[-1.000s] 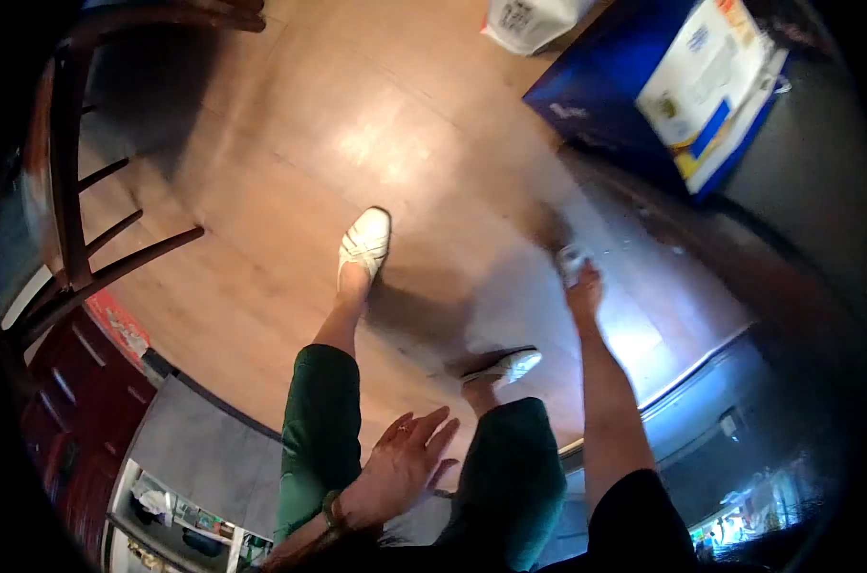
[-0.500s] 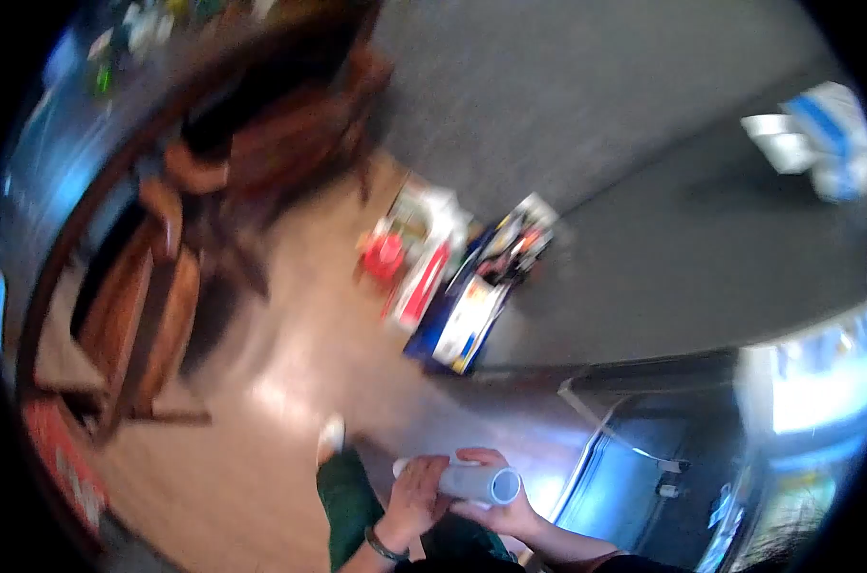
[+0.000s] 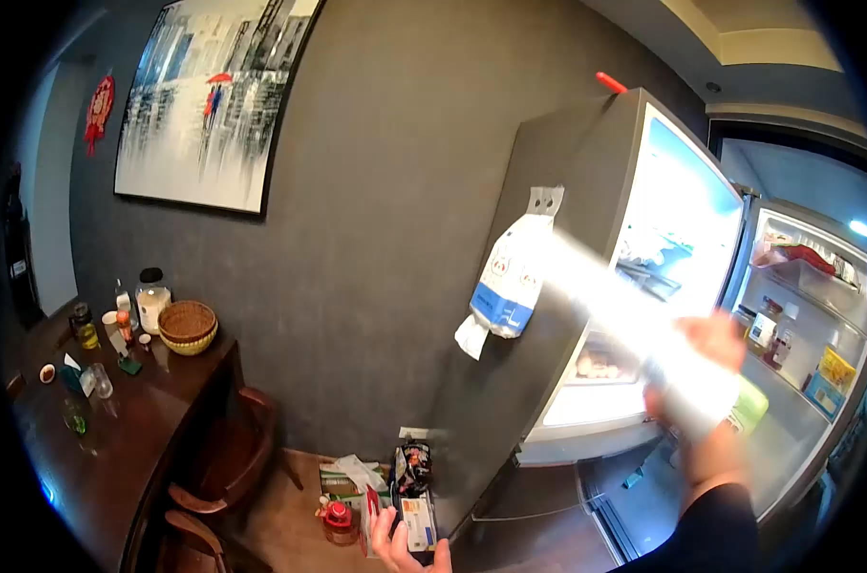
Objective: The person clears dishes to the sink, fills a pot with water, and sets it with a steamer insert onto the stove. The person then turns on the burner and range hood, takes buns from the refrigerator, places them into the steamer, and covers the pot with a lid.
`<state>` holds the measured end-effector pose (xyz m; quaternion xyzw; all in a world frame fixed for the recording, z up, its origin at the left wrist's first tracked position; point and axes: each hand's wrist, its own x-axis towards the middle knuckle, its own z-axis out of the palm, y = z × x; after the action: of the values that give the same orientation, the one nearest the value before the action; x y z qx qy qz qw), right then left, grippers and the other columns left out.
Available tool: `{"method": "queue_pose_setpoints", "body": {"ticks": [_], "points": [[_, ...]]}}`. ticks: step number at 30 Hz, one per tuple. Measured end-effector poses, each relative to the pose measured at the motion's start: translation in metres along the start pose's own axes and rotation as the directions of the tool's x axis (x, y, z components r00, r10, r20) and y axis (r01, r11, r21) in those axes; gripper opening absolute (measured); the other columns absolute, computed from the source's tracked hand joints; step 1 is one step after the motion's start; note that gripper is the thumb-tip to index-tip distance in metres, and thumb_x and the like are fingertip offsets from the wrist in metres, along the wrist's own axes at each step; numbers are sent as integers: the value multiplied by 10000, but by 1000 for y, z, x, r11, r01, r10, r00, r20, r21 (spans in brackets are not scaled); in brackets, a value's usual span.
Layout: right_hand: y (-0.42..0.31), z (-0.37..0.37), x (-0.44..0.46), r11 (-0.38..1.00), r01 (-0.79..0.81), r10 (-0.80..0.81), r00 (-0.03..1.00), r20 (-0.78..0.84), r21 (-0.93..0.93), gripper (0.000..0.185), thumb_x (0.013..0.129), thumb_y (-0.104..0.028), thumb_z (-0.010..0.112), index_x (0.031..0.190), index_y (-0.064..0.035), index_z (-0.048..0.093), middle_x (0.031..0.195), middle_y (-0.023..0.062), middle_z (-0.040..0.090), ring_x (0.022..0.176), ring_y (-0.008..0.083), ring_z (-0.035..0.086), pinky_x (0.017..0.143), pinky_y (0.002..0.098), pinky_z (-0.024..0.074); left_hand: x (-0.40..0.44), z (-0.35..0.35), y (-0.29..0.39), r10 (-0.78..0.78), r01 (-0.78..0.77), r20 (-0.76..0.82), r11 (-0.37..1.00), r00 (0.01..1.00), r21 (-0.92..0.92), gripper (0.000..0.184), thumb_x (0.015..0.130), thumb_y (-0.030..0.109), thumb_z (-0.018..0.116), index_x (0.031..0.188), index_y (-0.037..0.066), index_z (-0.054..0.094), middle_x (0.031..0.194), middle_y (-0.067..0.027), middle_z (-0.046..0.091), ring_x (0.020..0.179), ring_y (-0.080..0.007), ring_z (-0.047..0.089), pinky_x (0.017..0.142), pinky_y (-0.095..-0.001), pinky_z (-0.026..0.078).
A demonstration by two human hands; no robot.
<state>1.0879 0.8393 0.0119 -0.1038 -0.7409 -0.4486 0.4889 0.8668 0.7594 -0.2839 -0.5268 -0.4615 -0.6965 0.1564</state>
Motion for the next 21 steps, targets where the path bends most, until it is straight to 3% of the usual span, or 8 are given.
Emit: {"method": "queue_pose_setpoints", "body": {"ticks": [2,3,5,9,13,15,17,21], "points": [[50,12,71,949,236,-286,923,-257,-207,399,730,-378,718,839,-33,551,813,118,582,765,245,579,709,347,469,-7,3,-1,-150,148,97,989,984,22,543,767,143,636,1224,-43,409,1241,-281,393,1141,-432,414,968,-476,350],[72,15,105,933,340,-359,875,-324,-117,336,754,-247,705,961,-33,549,931,145,584,878,260,586,774,373,473,-8,5,-1,-214,213,159,977,964,24,531,771,145,632,1221,-37,418,1250,-279,381,1145,-430,411,968,-472,349],[124,6,146,908,285,-360,906,-223,-306,414,723,-165,739,1067,-46,543,1044,129,587,959,261,586,819,358,472,-12,12,-4,-235,237,227,971,945,18,524,772,142,631,1217,-33,416,1272,-271,349,1157,-422,399,971,-460,345],[245,8,184,865,-98,26,988,-150,-493,415,713,-185,717,1066,-103,515,1026,98,602,909,322,598,762,384,496,-24,36,-18,-240,223,255,970,936,96,499,764,127,644,1186,-36,434,1260,-264,356,1156,-410,396,973,-448,343],[327,20,181,750,-171,114,985,-129,-639,421,712,-190,710,1065,-132,488,1034,109,612,941,334,589,749,434,494,-32,56,-27,-340,311,292,940,894,141,480,743,49,625,1180,-34,444,1268,-234,358,1168,-382,392,979,-426,344],[350,26,178,678,-262,342,939,-21,-687,436,712,-171,703,1073,-146,459,1017,112,626,946,344,588,760,445,490,-39,70,-31,-420,417,282,906,863,73,492,735,47,613,1189,-27,439,1269,-231,355,1174,-376,388,992,-425,330],[370,33,173,673,-287,372,928,-23,-681,436,707,-161,705,1057,-124,449,983,136,635,943,356,588,770,447,486,-39,79,-26,-374,307,276,917,886,256,495,749,54,603,1202,-21,419,1294,-217,321,1177,-370,384,965,-407,373],[415,54,163,686,-303,449,892,57,-661,407,712,-130,686,1031,-107,434,976,188,625,955,373,580,779,447,476,-69,113,-34,-486,459,233,873,842,161,498,767,21,589,1218,-36,385,1325,-204,269,1185,-338,399,971,-378,385]]}}
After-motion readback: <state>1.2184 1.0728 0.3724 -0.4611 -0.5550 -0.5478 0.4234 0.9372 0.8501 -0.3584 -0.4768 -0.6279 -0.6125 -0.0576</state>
